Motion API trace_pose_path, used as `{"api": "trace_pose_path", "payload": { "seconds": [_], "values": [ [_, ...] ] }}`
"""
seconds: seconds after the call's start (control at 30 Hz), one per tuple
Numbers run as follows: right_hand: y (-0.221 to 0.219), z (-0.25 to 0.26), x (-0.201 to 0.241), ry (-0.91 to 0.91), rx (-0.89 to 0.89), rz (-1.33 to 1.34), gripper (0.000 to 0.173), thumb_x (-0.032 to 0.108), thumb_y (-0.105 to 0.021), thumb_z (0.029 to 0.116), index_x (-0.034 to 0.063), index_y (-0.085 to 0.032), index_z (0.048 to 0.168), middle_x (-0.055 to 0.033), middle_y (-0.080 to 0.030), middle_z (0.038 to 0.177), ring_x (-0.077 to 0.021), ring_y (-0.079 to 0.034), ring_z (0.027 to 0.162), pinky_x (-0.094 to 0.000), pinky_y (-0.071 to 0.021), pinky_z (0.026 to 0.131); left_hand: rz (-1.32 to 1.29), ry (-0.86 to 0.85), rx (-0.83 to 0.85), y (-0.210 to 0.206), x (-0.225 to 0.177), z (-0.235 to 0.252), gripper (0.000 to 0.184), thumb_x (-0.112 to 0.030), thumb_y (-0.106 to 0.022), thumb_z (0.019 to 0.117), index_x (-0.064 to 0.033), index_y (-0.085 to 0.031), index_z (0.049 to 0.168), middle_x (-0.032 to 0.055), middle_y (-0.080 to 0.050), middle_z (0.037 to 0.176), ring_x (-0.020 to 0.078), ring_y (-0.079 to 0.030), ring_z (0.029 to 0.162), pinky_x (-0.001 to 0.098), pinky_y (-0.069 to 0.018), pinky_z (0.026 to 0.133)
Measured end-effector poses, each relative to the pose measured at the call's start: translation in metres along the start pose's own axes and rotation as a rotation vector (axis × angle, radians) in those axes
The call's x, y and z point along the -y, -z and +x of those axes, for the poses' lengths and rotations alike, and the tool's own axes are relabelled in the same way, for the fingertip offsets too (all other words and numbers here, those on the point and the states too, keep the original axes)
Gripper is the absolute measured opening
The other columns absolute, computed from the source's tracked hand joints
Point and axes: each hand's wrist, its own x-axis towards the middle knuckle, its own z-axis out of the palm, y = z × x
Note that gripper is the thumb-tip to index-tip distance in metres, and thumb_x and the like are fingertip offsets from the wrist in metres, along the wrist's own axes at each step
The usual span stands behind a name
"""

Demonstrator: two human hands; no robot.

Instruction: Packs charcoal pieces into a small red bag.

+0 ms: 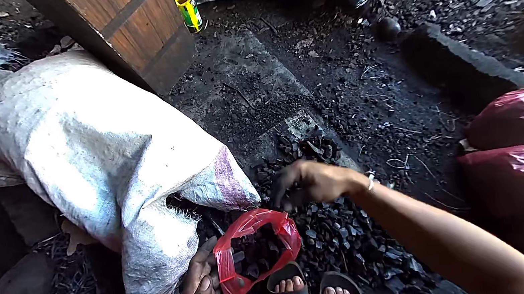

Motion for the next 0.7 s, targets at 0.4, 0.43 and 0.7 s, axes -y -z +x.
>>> {"api": "trace_pose_path", "payload": {
  "seconds": [0.4, 0.43, 0.7],
  "values": [
    [-0.026, 0.032, 0.009, -0.114, -0.011, -0.232, 0.018, 0.018, -0.069, 0.0981, 0.0132, -0.076, 0.114, -0.0023, -0.076, 0.108, -0.0145, -0.072, 0.099, -0.0444, -0.0593, 0.095, -0.018, 0.004, 0.026, 0.005, 0.006, -0.007, 0.072, -0.053, -0.053, 0.101, -0.0088, -0.034, 0.156, 0.0196, -0.059, 0.136, 0.0312, -0.064, 0.117, 0.0489, -0.0552, 0.097],
    [-0.003, 0.025, -0.009, -0.264, -0.081, -0.256, 0.02, 0.022, -0.066, 0.1003, 0.0132, -0.075, 0.116, -0.003, -0.076, 0.108, -0.0154, -0.072, 0.099, -0.0458, -0.059, 0.095, -0.028, 0.005, 0.037, 0.007, 0.007, -0.006, 0.071, -0.052, -0.053, 0.1013, -0.0099, -0.035, 0.156, 0.0192, -0.06, 0.136, 0.0312, -0.064, 0.117, 0.0492, -0.055, 0.097],
    [0.03, -0.02, -0.11, -0.927, -0.104, -0.696, 0.047, 0.04, -0.075, 0.0871, 0.022, -0.068, 0.13, -0.0164, -0.066, 0.131, -0.041, -0.064, 0.117, -0.069, -0.0518, 0.093, -0.038, 0.019, 0.057, 0.008, 0.008, 0.0, 0.07, -0.049, -0.053, 0.1014, -0.008, -0.034, 0.155, 0.0195, -0.059, 0.137, 0.0319, -0.063, 0.118, 0.049, -0.0546, 0.098]
  ]
}}
